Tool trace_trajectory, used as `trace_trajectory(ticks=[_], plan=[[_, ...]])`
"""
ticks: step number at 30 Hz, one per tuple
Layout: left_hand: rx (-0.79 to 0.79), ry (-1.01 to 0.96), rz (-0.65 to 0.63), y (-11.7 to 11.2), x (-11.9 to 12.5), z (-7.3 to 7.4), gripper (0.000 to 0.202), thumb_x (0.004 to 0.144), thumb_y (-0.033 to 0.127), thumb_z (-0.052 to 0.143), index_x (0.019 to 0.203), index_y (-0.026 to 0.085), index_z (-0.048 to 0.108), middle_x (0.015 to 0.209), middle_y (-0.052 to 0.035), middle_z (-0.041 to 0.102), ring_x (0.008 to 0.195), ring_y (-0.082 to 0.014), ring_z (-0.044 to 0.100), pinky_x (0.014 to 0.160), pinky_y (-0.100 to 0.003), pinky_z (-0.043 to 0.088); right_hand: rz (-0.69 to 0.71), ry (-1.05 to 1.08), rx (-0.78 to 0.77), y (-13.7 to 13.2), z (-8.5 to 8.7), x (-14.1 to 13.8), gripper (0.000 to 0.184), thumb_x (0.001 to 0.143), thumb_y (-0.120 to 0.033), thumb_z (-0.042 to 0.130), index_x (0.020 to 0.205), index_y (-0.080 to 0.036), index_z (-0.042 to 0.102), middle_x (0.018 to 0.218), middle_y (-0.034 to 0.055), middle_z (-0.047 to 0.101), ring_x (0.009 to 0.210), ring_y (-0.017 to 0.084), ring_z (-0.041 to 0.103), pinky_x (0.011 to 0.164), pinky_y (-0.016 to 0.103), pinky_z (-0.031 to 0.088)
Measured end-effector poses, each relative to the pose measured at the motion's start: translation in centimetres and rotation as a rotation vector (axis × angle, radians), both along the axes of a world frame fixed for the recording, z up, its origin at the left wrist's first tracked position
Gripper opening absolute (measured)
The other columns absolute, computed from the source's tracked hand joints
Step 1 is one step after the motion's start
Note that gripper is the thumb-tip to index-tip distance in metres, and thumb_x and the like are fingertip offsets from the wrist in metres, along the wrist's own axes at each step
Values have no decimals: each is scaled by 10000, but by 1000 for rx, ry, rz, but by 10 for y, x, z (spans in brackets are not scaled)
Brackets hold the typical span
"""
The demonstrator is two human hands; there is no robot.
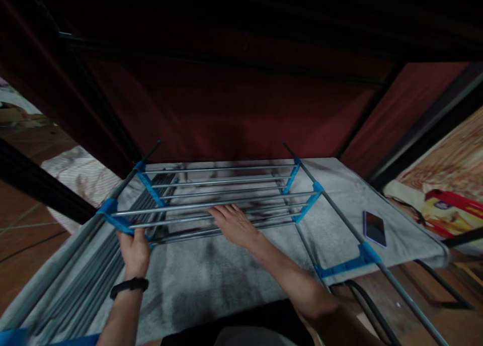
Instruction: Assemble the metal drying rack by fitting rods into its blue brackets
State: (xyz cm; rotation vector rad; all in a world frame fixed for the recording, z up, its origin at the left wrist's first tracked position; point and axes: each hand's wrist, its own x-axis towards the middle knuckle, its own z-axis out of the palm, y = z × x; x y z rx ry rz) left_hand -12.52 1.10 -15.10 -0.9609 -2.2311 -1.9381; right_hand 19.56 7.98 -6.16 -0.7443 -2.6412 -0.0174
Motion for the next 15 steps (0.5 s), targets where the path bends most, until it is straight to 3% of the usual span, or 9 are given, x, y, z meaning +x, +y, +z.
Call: trace_trajectory(ticks=[2,5,9,12,15], plan=[[4,-62,26,-2,2,0,288,780,420,632,969,221,544,894,2,519,848,-210,471,1021,-489,447,24,67,39,-14,-14,4,407,1041,-165,423,1439,-210,494,1430,83,590,1257,202,535,1079,373,433],[86,-122,25,-10,9,-7,361,761,365,605,1091,227,560,968,-11,560,904,-218,502,1032,-463,443,45,78,14,-30,-45,12,382,1034,-166,436,1396,-220,548,1427,68,594,1285,201,518,1105,369,423],[89,-121,-50,-24,25,-23,367,694,271,588,1058,222,602,990,-44,613,971,-245,566,1037,-450,454,-40,4,-78,-29,-80,18,427,994,-108,458,1404,-178,558,1433,105,592,1318,233,509,1163,429,377],[63,-154,-73,-27,31,-34,460,646,215,591,1106,230,599,1113,-75,657,1059,-254,611,1053,-439,462,-73,-77,-108,-16,-90,11,510,974,-53,413,1459,-165,525,1449,125,583,1313,242,526,1187,453,335],[29,-190,-80,-24,29,-40,464,631,161,581,1088,238,608,1133,-86,686,1064,-249,632,1050,-426,466,-82,-166,-131,-5,-87,-4,558,972,-49,378,1504,-173,488,1415,138,610,1268,241,569,1157,434,360]])
